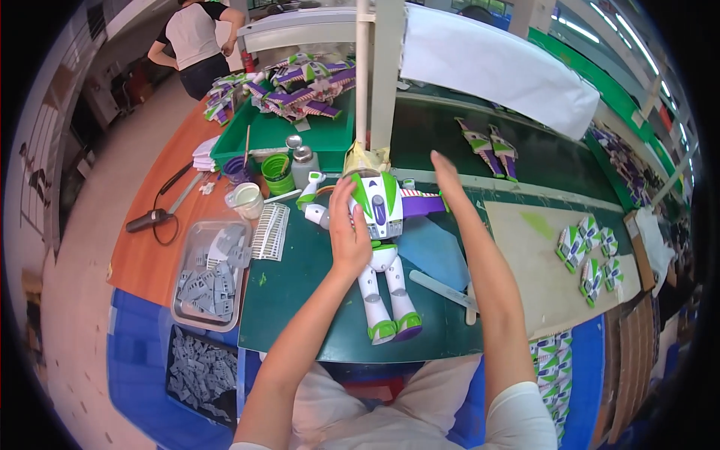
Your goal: The person assembles toy robot wings from plastic parts by hand, then finishes them by applying glue with a glue stick.
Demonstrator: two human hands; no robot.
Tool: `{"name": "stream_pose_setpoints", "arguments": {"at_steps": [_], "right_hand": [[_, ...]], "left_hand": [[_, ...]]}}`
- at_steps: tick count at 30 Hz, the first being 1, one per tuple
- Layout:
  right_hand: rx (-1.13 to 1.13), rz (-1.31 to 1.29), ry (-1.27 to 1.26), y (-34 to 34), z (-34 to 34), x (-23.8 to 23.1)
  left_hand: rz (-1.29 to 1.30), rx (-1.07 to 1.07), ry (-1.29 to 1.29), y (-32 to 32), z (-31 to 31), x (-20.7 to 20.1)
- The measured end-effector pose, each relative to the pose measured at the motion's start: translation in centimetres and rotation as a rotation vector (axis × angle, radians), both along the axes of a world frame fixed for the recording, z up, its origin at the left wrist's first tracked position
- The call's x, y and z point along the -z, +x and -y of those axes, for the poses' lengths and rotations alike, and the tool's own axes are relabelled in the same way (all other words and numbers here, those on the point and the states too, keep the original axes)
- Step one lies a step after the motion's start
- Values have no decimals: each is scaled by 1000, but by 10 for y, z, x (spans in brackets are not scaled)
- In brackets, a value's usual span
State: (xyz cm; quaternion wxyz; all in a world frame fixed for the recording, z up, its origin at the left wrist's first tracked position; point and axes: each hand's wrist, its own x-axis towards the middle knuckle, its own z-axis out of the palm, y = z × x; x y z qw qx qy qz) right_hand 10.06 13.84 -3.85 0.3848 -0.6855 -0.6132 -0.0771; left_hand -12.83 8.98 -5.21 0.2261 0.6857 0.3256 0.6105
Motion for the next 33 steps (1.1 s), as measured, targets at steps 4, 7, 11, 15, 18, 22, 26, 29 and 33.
{"name": "stream_pose_setpoints", "arguments": {"at_steps": [4, 7, 11, 15, 18, 22, 26, 29, 33], "right_hand": [[-636, -1028, 90, -68, 50, 37], [-312, -795, 328, -116, 57, 21], [-306, -871, 188, -126, 92, 13], [-426, -1054, 16, -97, 183, -7], [-247, -1239, -60, -70, 269, -10], [145, -1582, 250, -18, 404, 38], [727, -1509, 776, 62, 585, 120], [1215, -1310, 714, 84, 758, 211], [1477, -1430, 690, 67, 823, 280]], "left_hand": [[-122, -102, 13, -1, -4, 5], [-266, -439, -8, -3, 2, 7], [-166, -243, -368, -27, 22, 16], [248, 243, -420, -14, 115, -21], [37, 408, -299, 12, 193, 0], [-334, 935, -232, 54, 262, 20], [-407, 1060, -287, 80, 282, 23], [-381, 1031, -481, 94, 283, 44], [-384, 964, -513, 94, 273, 51]]}}
